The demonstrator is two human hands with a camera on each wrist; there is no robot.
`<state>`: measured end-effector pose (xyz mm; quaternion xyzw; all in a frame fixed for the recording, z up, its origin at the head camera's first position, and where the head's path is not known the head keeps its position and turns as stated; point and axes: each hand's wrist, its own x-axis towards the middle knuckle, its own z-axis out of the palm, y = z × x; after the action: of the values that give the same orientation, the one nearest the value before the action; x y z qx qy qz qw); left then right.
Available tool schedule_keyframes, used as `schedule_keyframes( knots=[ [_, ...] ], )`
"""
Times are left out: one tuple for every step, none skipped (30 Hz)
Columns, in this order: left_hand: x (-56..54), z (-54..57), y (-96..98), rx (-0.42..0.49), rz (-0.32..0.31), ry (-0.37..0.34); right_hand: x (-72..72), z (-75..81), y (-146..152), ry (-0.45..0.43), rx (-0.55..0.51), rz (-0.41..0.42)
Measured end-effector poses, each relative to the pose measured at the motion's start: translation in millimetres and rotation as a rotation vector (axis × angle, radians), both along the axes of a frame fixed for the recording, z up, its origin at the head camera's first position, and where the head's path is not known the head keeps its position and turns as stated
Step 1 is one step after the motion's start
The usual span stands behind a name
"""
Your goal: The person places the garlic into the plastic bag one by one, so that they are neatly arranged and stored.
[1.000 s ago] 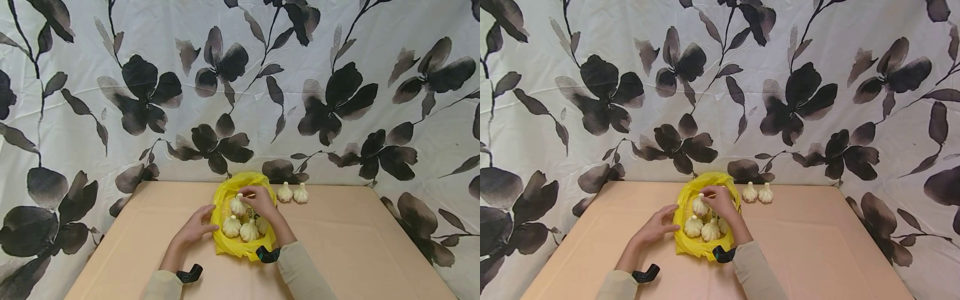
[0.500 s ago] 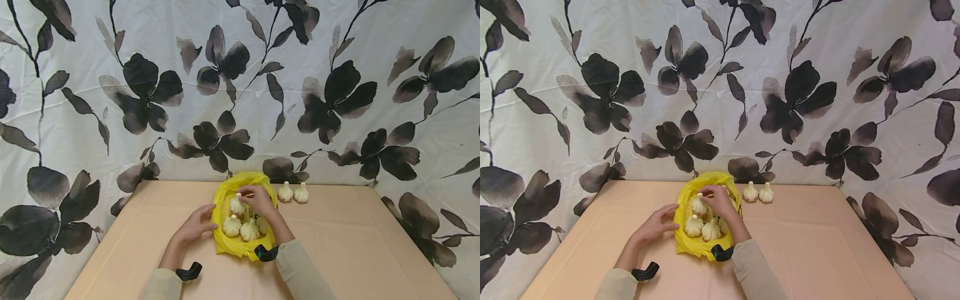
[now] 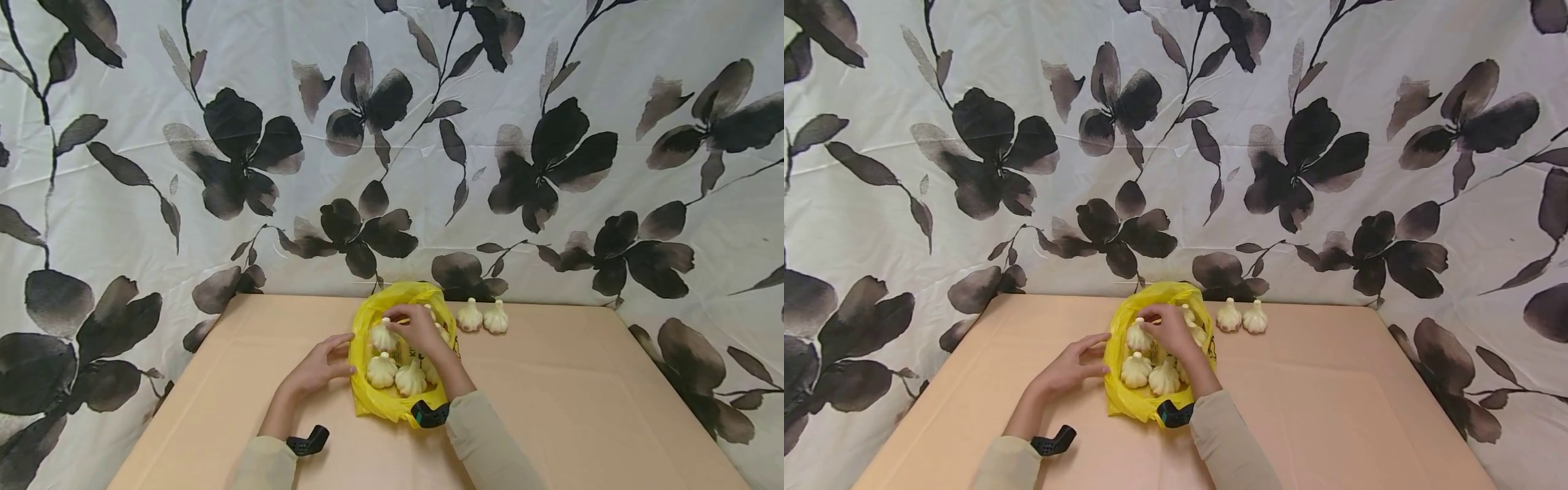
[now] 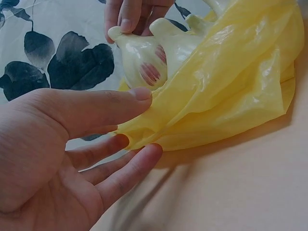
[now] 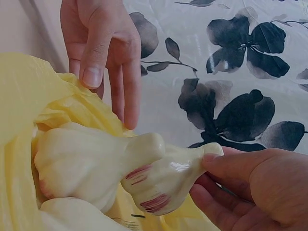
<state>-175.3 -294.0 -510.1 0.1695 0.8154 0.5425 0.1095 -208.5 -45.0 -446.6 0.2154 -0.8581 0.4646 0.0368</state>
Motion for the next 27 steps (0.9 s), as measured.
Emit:
schedule_keyframes(
  knots=[
    [-0.6,-0.3,-0.4,-0.002,-0.004,0.001,-0.1,-0.3,-1,0.003,-0.002,0.002],
    [-1.3,-0.6,-0.7,-0.003,-0.006,0.003,-0.3,-0.7,-2,0.008,-0.003,0.006],
    [-1.8,-0.8,-1.1,-0.006,-0.008,0.007,-0.8,-1.4,-2,0.016,-0.004,0.012],
    [-2.1,-0.9,-1.5,-0.005,-0.009,0.007,-1.3,-2.1,-3,0.020,-0.003,0.011],
    [-2.4,-0.8,-1.8,-0.004,-0.011,0.010,-1.8,-2.9,-4,0.024,-0.002,0.011],
    [-2.6,-0.5,-2.1,-0.004,-0.012,0.012,-2.2,-3.5,-5,0.029,0.002,0.008],
    [-2.6,-0.1,-2.4,-0.006,-0.012,0.016,-2.6,-4.2,-6,0.033,0.006,0.008],
    [-2.6,0.4,-2.6,-0.006,-0.014,0.017,-3.0,-4.9,-7,0.037,0.011,0.007],
    [-2.6,1.1,-2.8,-0.006,-0.016,0.017,-3.2,-5.4,-8,0.039,0.018,0.004],
    [-2.5,1.9,-2.8,-0.005,-0.018,0.021,-3.4,-5.6,-8,0.037,0.022,-0.001],
    [-2.6,2.5,-2.7,-0.005,-0.021,0.025,-3.4,-5.6,-9,0.038,0.028,-0.004],
    [-2.7,3.2,-2.6,-0.005,-0.024,0.030,-3.5,-5.7,-9,0.037,0.033,-0.008],
    [-2.8,3.6,-2.3,-0.003,-0.029,0.033,-3.6,-5.8,-10,0.033,0.038,-0.012],
    [-3.0,4.0,-2.0,-0.002,-0.030,0.035,-3.7,-5.8,-10,0.027,0.044,-0.018],
    [-3.1,4.5,-1.6,-0.004,-0.030,0.037,-3.9,-5.9,-11,0.025,0.046,-0.020],
    [-3.3,4.8,-1.3,-0.006,-0.031,0.042,-4.1,-6.0,-11,0.023,0.048,-0.021],
    [-3.7,4.6,-1.0,-0.007,-0.037,0.046,-4.3,-6.3,-11,0.022,0.049,-0.022],
    [-4.0,4.5,-0.8,-0.009,-0.042,0.052,-4.7,-6.7,-11,0.021,0.049,-0.024],
    [-1.9,8.0,0.7,-0.010,-0.044,0.050,-5.0,-7.1,-12,0.021,0.051,-0.022],
    [-1.9,8.2,1.4,-0.010,-0.044,0.051,-5.6,-7.7,-12,0.021,0.050,-0.018],
    [-2.1,7.7,1.9,-0.008,-0.047,0.053,-6.0,-8.2,-12,0.029,0.048,-0.013],
    [-2.2,7.3,2.6,-0.007,-0.051,0.057,-6.8,-9.4,-12,0.045,0.056,-0.010],
    [-2.3,6.7,3.2,-0.003,-0.051,0.055,-7.7,-10.4,-12,0.053,0.059,-0.008],
    [-2.1,6.5,3.9,-0.001,-0.048,0.054,-8.3,-11.1,-12,0.054,0.062,-0.007],
    [-2.0,6.1,4.6,0.005,-0.045,0.048,-8.8,-11.6,-12,0.052,0.063,-0.006],
    [-4.5,2.1,4.0,0.003,-0.044,0.054,-9.2,-11.9,-12,0.049,0.064,-0.007],
    [-4.7,1.3,4.1,0.007,-0.044,0.053,-9.4,-12.0,-13,0.047,0.071,-0.012]
  ],
)
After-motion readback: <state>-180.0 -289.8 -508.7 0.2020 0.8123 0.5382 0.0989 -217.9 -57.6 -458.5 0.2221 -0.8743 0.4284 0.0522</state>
